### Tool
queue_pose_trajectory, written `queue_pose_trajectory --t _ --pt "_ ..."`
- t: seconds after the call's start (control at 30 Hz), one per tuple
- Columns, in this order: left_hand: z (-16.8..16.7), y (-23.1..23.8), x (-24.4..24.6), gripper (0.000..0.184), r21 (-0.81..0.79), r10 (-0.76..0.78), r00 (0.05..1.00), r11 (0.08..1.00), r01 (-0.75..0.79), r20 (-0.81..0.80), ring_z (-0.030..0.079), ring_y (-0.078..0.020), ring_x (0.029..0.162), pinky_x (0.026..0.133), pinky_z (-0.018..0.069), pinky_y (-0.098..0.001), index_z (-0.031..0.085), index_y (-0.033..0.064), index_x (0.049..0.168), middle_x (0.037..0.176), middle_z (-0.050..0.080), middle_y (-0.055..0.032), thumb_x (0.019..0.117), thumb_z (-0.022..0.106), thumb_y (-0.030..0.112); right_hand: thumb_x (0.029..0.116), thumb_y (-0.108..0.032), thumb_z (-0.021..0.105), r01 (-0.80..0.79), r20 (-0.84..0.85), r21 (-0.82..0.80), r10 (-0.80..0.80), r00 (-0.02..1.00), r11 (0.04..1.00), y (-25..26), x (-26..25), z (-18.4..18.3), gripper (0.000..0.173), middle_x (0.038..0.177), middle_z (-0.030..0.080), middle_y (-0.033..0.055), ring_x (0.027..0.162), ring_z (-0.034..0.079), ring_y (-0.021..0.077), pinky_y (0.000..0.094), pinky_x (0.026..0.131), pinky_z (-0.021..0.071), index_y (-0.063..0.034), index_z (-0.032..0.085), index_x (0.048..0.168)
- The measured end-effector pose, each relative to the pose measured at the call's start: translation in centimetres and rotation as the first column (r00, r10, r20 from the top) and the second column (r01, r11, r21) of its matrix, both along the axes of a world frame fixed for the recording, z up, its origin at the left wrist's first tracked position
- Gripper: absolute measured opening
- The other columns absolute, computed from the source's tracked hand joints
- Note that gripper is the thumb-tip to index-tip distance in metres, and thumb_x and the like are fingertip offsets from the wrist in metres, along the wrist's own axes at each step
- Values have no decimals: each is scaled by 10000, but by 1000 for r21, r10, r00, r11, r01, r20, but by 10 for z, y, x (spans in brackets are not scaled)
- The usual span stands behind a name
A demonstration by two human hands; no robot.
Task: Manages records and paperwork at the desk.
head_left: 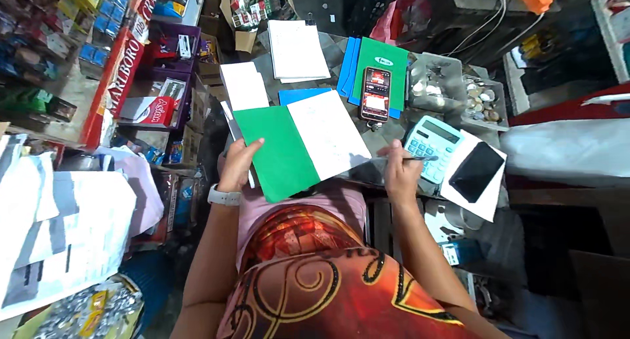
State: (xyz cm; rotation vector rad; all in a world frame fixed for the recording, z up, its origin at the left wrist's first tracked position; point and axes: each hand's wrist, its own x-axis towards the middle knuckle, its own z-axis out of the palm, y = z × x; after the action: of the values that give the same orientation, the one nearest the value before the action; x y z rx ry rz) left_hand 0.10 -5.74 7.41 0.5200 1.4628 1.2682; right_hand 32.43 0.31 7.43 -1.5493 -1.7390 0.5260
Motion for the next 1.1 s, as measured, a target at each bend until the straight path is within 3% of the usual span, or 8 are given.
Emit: queue_pose_trajectory --t 0.1,0.23,0.43,0.57,0.63,0.73,0.87,1.1 --pt "-1 2 -6 235 4 -17 1000 1000 17 19 693 -119 902 829 591 -338 594 32 1249 1044 699 -65 1044 529 127 1052 -97 487 -84 209 79 66 976 993 -14 -5 -21 317 1103 691 300 1002 704 398 505 906 567 121 651 1212" --pt "-12 9 -5 281 42 61 998 997 -60 -23 685 -123 957 866 582 -330 531 -2 1325 1111 680 -104 1053 502 66 971 -299 666 -34 148 -49 41 988 998 -34 -33 -51 563 1413 487 385 1355 462 525 593 1148 372 157 523 1269" --pt "-25 11 0 575 82 86 984 994 -73 -156 568 -215 1291 1061 502 -396 284 32 1553 1475 491 -194 1029 521 32 950 -493 648 -41 287 28 31 957 999 -39 -44 -74 678 1509 410 379 1465 298 564 659 1231 145 120 563 1227" --pt "-28 11 2 916 115 121 979 988 -102 -166 477 -239 1405 1109 464 -411 -10 195 1650 1598 362 -190 967 551 -46 973 -115 617 -120 129 78 110 986 990 -40 -59 -68 357 1397 514 381 1388 423 555 652 1207 223 139 531 1208" --pt "-29 10 1 838 137 100 973 988 -72 -208 468 -243 1412 1106 467 -424 87 157 1646 1609 348 -173 969 536 -49 958 47 537 -211 -33 176 220 975 962 -47 -74 -62 179 1226 637 320 1288 553 486 578 1158 367 119 537 1121" --pt "-27 7 0 385 116 74 967 992 -47 -244 549 -205 1290 1068 461 -429 568 10 1382 1427 562 -146 1100 383 195 1014 -30 513 -524 -178 264 575 799 810 -55 -86 -58 79 1322 666 201 1376 544 321 504 1185 378 -10 528 1089" --pt "-21 7 2 677 88 149 988 986 -145 -50 639 -162 1210 1041 534 -416 556 64 1420 1324 660 -93 1092 228 558 1065 -229 549 -553 -214 239 599 771 798 -50 -78 -61 201 1299 686 172 1321 602 258 471 1160 439 -30 562 1091" --pt "-27 8 0 351 66 95 993 994 -90 -76 695 -157 984 872 595 -358 505 -22 1360 1174 671 -150 1010 530 -15 972 -264 660 -134 158 91 119 980 987 -19 -33 -74 426 1418 507 375 1353 461 554 629 1166 335 129 589 1121"
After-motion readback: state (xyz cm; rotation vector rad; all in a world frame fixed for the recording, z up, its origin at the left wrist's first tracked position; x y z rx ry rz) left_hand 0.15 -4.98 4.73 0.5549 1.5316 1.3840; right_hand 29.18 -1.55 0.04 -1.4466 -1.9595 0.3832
